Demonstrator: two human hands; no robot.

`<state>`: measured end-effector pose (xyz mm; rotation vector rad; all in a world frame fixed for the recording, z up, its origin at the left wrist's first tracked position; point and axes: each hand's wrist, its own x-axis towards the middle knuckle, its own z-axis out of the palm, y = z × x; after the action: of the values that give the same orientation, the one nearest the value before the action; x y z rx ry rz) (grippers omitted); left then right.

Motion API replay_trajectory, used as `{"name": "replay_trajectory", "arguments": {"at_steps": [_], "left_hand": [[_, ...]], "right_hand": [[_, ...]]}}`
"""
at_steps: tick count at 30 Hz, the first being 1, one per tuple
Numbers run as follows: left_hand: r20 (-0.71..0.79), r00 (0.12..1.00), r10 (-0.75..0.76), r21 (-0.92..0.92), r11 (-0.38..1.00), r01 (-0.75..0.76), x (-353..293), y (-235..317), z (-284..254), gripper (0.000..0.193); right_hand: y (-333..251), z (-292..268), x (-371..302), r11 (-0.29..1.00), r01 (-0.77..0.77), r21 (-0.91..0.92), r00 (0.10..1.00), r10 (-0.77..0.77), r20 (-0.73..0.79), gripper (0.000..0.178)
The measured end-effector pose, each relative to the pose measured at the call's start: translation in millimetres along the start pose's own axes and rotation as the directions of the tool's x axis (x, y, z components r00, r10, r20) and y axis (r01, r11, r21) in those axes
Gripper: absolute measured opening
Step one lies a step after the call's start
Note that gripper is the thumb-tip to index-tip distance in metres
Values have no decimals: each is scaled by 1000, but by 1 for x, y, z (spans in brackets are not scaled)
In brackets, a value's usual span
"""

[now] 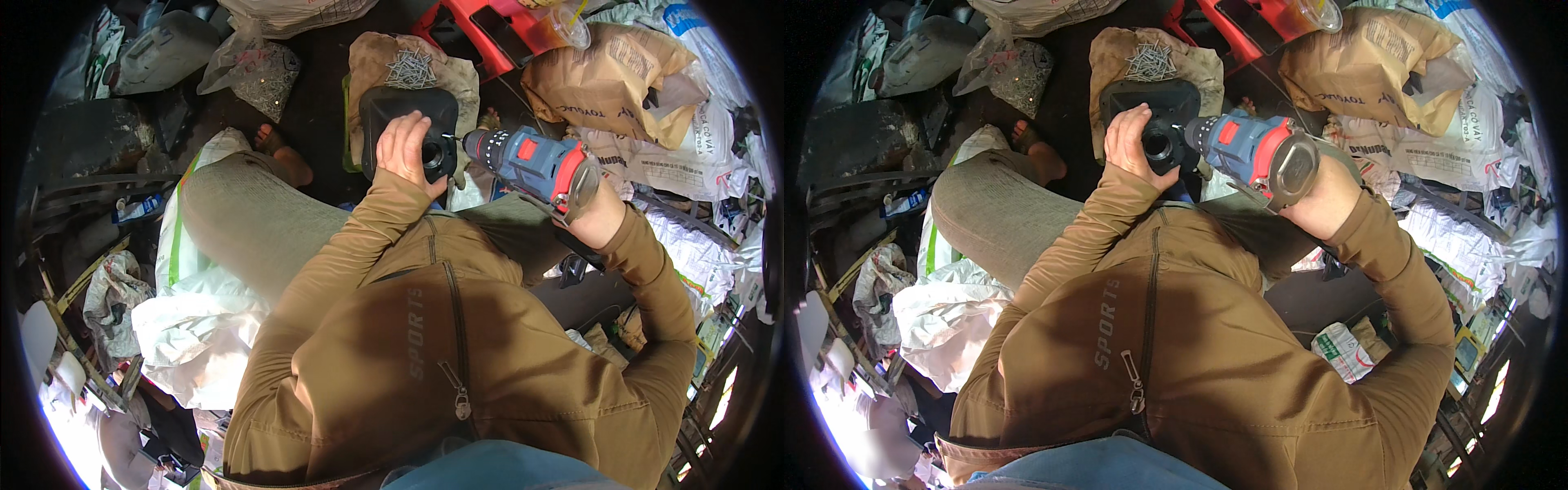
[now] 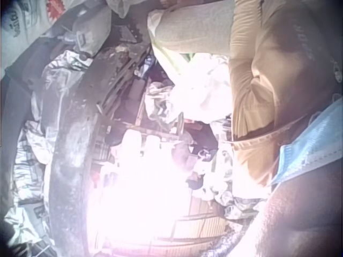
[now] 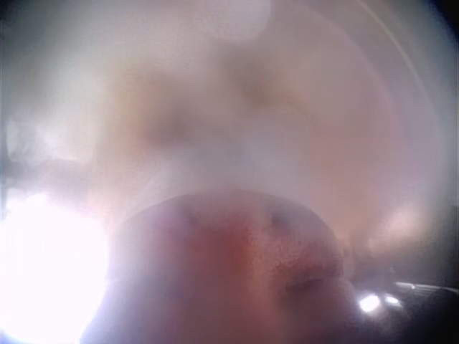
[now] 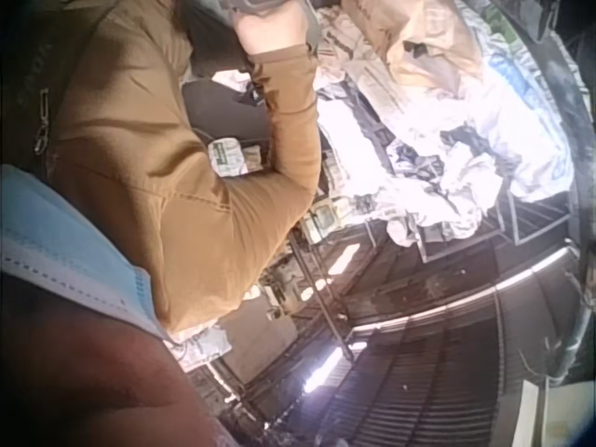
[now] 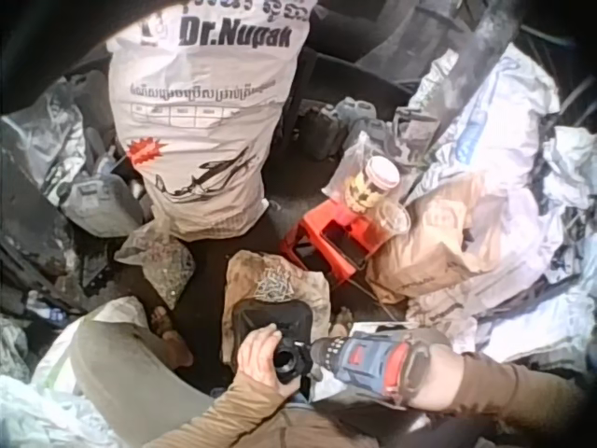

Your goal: The person sits on the floor and uses a cordless drill to fasten screws into a circular metal part. They repeatedly pick up screws, align them with holes in the part, and drive them in with the drill. The person occasionally repositions the part and retrieves more screws from a nearby pile.

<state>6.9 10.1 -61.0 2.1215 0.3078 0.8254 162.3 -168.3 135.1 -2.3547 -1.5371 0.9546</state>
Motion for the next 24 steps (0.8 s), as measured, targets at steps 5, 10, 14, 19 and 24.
{"name": "replay_trajectory", "arguments": {"at_steps": [5, 10, 14, 19, 24], "left_hand": [[44, 999, 21, 48, 999, -24, -1, 1, -1, 100], [30, 1000, 6, 24, 1000, -7, 1, -1, 1, 100], [-36, 999, -27, -17, 1000, 27, 8, -6, 0, 101], [-53, 996, -67, -56, 996, 64, 12, -1, -6, 102], [-57, 990, -133, -134, 983, 124, 10, 12, -15, 105]], "right_hand": [[6, 7, 3, 996, 14, 86, 999, -11, -34, 29], [8, 8, -2, 997, 71, 28, 996, -70, -59, 24], [-7, -8, -23, 977, -144, 159, 990, 141, 28, 24], [-28, -26, -68, 998, -60, -36, 978, 51, -202, 27], [-24, -12, -103, 992, -65, -106, 975, 40, -220, 26]]}}
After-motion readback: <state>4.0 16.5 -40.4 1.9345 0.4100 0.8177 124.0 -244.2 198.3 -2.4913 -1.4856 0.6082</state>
